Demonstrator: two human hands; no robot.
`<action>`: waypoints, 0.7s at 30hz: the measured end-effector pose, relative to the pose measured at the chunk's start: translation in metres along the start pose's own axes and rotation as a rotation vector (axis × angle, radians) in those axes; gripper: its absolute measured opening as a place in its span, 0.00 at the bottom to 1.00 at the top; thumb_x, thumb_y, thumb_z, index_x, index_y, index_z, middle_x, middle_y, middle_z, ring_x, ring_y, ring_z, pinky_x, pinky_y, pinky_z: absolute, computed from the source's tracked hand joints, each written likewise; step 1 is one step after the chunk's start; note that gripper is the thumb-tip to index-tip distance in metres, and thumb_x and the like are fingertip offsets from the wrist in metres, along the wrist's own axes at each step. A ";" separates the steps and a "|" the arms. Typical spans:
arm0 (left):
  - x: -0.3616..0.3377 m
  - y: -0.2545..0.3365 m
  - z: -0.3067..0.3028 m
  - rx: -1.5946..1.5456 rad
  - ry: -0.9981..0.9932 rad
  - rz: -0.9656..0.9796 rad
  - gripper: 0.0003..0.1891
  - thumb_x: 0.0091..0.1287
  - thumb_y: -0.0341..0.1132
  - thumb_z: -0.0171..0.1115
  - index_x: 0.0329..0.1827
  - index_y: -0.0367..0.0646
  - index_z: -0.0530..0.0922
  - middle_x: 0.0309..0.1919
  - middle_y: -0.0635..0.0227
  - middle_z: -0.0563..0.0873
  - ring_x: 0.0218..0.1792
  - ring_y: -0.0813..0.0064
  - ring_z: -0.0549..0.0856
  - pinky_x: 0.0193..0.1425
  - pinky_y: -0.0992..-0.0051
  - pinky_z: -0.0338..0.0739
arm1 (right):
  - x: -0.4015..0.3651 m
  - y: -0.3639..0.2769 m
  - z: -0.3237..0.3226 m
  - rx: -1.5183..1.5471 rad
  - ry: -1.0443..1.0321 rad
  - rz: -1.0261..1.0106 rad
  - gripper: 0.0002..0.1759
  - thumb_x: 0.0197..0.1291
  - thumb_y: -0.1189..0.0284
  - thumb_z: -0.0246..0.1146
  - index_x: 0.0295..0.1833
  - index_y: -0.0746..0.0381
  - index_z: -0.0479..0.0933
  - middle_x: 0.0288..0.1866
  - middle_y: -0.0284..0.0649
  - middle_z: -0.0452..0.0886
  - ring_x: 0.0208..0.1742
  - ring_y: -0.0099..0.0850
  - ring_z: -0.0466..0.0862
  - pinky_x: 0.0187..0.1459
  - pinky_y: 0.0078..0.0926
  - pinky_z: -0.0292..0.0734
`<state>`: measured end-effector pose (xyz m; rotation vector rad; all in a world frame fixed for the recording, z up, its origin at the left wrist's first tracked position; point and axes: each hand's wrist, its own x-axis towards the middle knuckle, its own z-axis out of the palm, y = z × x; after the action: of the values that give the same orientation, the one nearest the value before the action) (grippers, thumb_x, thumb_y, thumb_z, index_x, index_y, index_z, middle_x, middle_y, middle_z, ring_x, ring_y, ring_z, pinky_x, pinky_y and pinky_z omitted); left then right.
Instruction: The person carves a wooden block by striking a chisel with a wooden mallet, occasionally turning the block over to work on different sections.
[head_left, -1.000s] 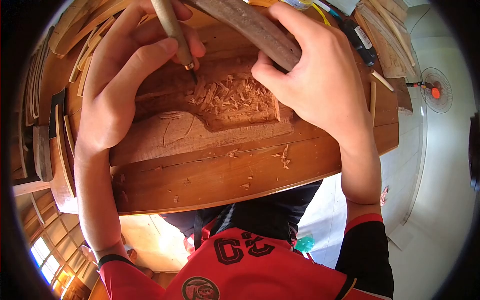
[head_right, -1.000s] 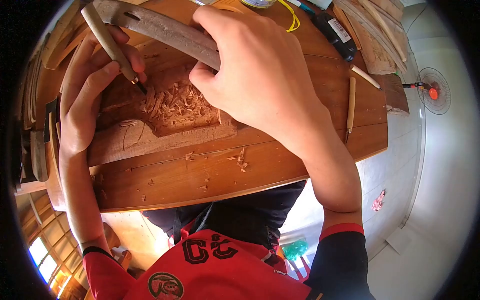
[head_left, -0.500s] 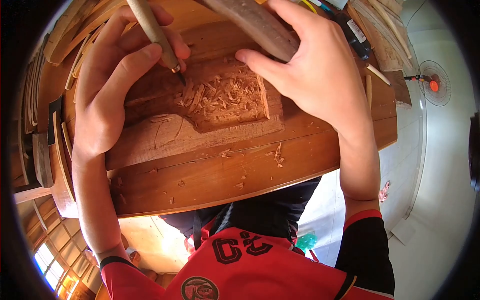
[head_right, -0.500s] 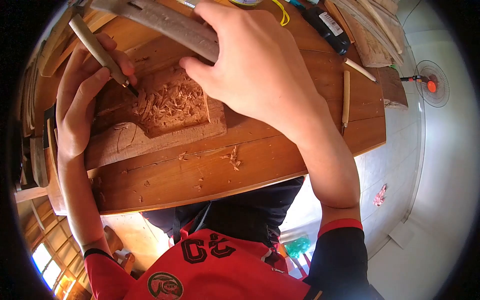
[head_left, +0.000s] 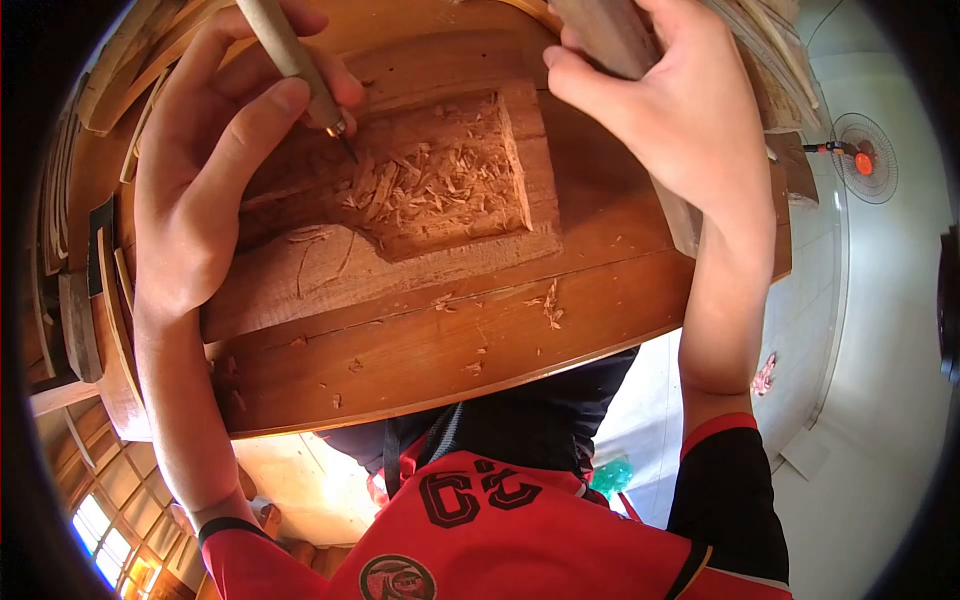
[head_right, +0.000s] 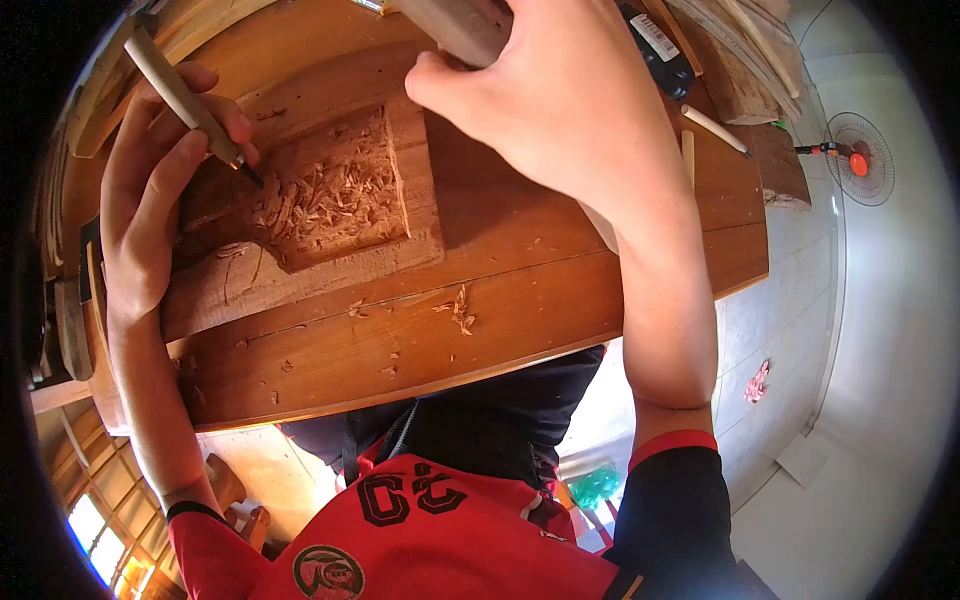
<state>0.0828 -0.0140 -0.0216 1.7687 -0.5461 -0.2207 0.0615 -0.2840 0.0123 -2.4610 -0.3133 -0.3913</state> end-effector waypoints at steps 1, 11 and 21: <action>0.000 0.000 -0.001 0.026 0.008 0.005 0.20 0.80 0.30 0.52 0.72 0.34 0.68 0.49 0.56 0.85 0.49 0.68 0.85 0.60 0.68 0.80 | 0.000 0.001 0.001 0.001 0.032 -0.007 0.15 0.58 0.72 0.71 0.43 0.71 0.77 0.25 0.37 0.74 0.28 0.25 0.73 0.32 0.29 0.70; 0.015 -0.001 -0.002 0.264 -0.003 0.230 0.17 0.82 0.28 0.57 0.70 0.34 0.70 0.52 0.52 0.90 0.55 0.67 0.88 0.65 0.66 0.80 | 0.003 0.012 -0.001 0.144 -0.027 -0.030 0.13 0.66 0.70 0.70 0.46 0.71 0.80 0.25 0.37 0.80 0.27 0.22 0.74 0.32 0.28 0.69; 0.024 0.016 0.019 0.273 -0.029 0.254 0.16 0.77 0.27 0.62 0.64 0.30 0.73 0.45 0.55 0.90 0.48 0.68 0.90 0.56 0.69 0.85 | 0.011 0.040 0.002 0.250 0.113 -0.322 0.15 0.66 0.76 0.71 0.53 0.69 0.76 0.36 0.39 0.83 0.31 0.21 0.78 0.32 0.23 0.71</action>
<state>0.0921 -0.0444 -0.0077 1.9381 -0.8467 0.0069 0.0847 -0.3124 -0.0073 -2.1371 -0.6722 -0.5862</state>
